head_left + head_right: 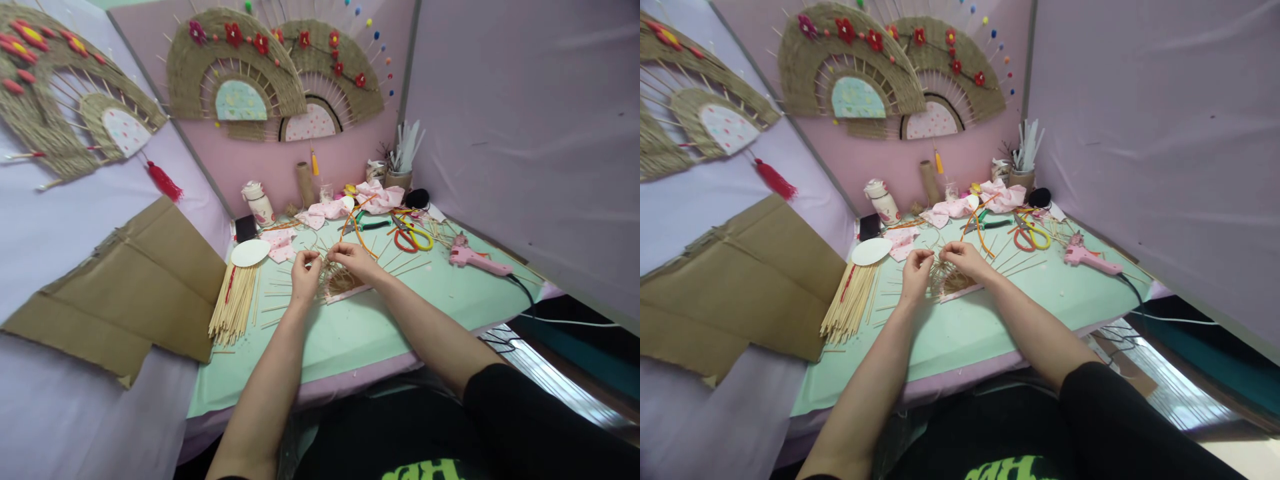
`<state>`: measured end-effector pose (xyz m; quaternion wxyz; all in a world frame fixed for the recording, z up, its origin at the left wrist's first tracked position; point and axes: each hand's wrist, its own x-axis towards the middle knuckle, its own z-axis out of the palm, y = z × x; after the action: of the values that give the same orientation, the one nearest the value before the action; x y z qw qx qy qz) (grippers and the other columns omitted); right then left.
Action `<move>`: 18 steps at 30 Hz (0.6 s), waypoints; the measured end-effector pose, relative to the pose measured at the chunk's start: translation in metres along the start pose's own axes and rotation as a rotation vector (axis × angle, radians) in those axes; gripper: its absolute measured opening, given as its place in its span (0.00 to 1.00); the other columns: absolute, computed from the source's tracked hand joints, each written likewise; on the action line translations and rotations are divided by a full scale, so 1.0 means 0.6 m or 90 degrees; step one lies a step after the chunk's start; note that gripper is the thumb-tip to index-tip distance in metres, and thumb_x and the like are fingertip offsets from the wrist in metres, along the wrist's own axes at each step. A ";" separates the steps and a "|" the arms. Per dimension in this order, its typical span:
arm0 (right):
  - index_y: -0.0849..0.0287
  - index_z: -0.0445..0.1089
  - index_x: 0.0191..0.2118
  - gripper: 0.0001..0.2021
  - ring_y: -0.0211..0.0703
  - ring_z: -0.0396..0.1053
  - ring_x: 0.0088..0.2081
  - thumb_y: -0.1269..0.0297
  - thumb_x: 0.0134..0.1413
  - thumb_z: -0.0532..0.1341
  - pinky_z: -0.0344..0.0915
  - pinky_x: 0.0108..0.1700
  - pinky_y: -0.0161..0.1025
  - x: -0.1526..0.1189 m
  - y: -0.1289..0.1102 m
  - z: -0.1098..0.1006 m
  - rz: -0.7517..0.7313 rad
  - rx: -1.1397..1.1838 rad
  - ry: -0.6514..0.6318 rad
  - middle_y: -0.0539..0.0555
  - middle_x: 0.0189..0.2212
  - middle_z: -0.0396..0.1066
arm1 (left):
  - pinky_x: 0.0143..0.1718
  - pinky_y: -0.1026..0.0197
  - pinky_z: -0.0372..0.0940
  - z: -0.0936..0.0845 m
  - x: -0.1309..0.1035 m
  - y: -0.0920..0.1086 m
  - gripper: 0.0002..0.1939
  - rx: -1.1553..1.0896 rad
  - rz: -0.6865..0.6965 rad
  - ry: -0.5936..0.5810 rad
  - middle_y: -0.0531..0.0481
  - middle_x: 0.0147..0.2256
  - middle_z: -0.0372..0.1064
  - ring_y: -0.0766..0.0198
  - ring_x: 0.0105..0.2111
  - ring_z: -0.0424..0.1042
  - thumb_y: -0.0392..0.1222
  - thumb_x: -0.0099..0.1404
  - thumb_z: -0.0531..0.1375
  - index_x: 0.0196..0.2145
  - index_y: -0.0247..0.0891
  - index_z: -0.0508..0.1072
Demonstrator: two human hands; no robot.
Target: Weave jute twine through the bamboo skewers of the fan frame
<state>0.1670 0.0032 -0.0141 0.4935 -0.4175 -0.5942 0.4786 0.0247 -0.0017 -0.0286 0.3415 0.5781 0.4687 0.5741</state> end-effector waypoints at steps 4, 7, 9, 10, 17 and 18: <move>0.61 0.68 0.24 0.08 0.35 0.61 0.29 0.61 0.43 0.60 0.57 0.37 0.35 0.001 0.002 0.002 -0.006 0.018 -0.012 0.46 0.23 0.65 | 0.36 0.63 0.61 -0.001 0.000 0.003 0.09 -0.012 0.019 -0.058 0.48 0.37 0.68 0.64 0.37 0.67 0.40 0.54 0.60 0.35 0.38 0.71; 0.61 0.68 0.24 0.09 0.34 0.59 0.27 0.60 0.43 0.59 0.56 0.35 0.34 0.000 0.000 0.003 0.010 0.017 -0.023 0.46 0.21 0.64 | 0.36 0.64 0.61 -0.001 0.001 0.002 0.06 -0.039 0.017 -0.065 0.49 0.33 0.67 0.65 0.36 0.66 0.41 0.55 0.60 0.31 0.37 0.70; 0.60 0.68 0.23 0.08 0.34 0.59 0.26 0.60 0.42 0.59 0.56 0.34 0.34 0.000 0.001 0.003 0.029 0.011 -0.014 0.46 0.21 0.64 | 0.36 0.64 0.60 0.000 0.003 -0.001 0.07 -0.093 -0.014 -0.050 0.50 0.32 0.67 0.67 0.34 0.65 0.42 0.55 0.61 0.30 0.37 0.69; 0.60 0.68 0.23 0.08 0.34 0.59 0.26 0.60 0.42 0.59 0.56 0.33 0.34 0.001 0.004 0.003 0.041 0.011 -0.001 0.46 0.21 0.64 | 0.35 0.65 0.60 0.001 0.003 -0.002 0.07 -0.128 -0.041 -0.042 0.51 0.32 0.67 0.68 0.32 0.65 0.42 0.55 0.61 0.29 0.37 0.68; 0.59 0.65 0.23 0.07 0.34 0.58 0.24 0.61 0.39 0.59 0.53 0.26 0.33 0.019 0.036 -0.007 0.146 0.145 0.079 0.47 0.20 0.62 | 0.29 0.68 0.58 -0.002 0.007 0.003 0.10 -0.345 -0.243 0.001 0.52 0.33 0.67 0.71 0.31 0.67 0.41 0.51 0.62 0.29 0.38 0.63; 0.59 0.64 0.23 0.06 0.34 0.58 0.24 0.62 0.38 0.59 0.53 0.25 0.32 0.020 0.037 -0.008 0.158 0.170 0.075 0.47 0.20 0.61 | 0.29 0.68 0.57 -0.003 0.007 0.006 0.10 -0.359 -0.253 0.001 0.53 0.33 0.67 0.71 0.30 0.67 0.40 0.51 0.62 0.29 0.38 0.63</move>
<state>0.1703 0.0199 -0.0334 0.5158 -0.4457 -0.4394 0.5850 0.0228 0.0009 -0.0237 0.5926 0.3582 0.3954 0.6034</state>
